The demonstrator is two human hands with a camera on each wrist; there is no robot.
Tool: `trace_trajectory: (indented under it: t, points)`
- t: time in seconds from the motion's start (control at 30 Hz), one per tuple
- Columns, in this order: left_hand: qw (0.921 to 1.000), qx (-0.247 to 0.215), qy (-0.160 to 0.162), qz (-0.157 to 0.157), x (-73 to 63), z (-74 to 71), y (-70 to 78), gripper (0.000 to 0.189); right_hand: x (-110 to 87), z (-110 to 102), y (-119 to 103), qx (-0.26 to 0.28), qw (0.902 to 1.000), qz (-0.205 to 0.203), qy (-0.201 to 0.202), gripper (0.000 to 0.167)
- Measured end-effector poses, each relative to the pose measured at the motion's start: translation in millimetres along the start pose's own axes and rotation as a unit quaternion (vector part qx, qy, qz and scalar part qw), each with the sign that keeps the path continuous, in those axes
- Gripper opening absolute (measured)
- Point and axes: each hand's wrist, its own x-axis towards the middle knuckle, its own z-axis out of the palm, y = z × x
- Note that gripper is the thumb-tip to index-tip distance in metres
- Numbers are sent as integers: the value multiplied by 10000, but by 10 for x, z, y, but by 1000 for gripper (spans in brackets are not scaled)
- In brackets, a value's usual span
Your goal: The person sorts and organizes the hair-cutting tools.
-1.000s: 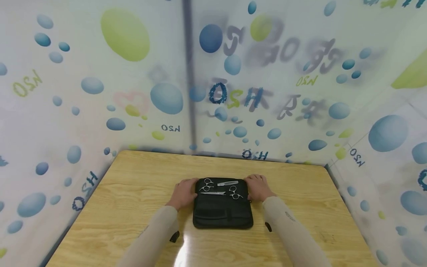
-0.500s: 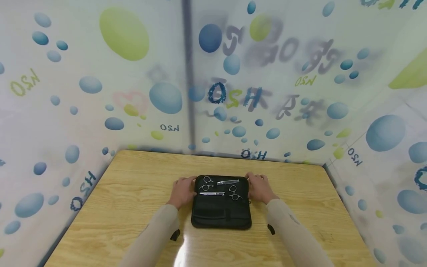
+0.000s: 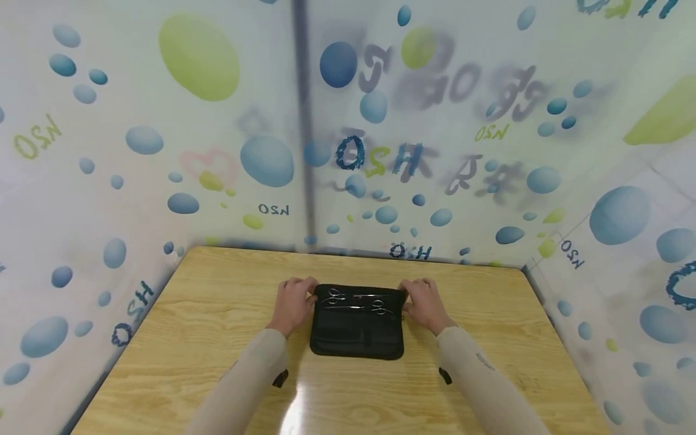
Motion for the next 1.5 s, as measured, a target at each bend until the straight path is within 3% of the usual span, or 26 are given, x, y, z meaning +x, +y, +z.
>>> trace_trajectory:
  t: [0.13, 0.3, 0.53, 0.93, 1.13, 1.23, 1.37, 1.5]
  points:
    - [9992, 13, 37, 409, -45, -18, -54, 16, -58, 2, 6, 52, 9996, -257, 120, 22]
    - [9962, -146, -146, 841, -151, -56, -120, 15, -169, -3, -9, 121, 9970, -736, 192, 25]
    - [9903, 37, -476, 1301, -308, -100, -129, 20, -335, 23, -59, -391, 9920, -1183, 198, 26]
    - [9720, 625, 156, 2262, -565, -28, -163, 22, -528, 179, -29, -841, 9782, -1817, 554, 24]
    - [9713, 625, -38, 2295, -654, -29, -169, 19, -611, 232, -5, -844, 9728, -2015, 771, 23]
    - [9725, 649, -165, 2231, -674, -35, -165, 21, -627, 226, 6, -771, 9763, -1925, 622, 21]
    - [9768, 633, -393, 2007, -674, -64, -111, 16, -607, 178, 28, -509, 9904, -1241, 343, 17]
    - [9758, 609, -1024, 1833, -656, -94, -20, 60, -557, 137, 49, -410, 9982, -408, 161, 21]
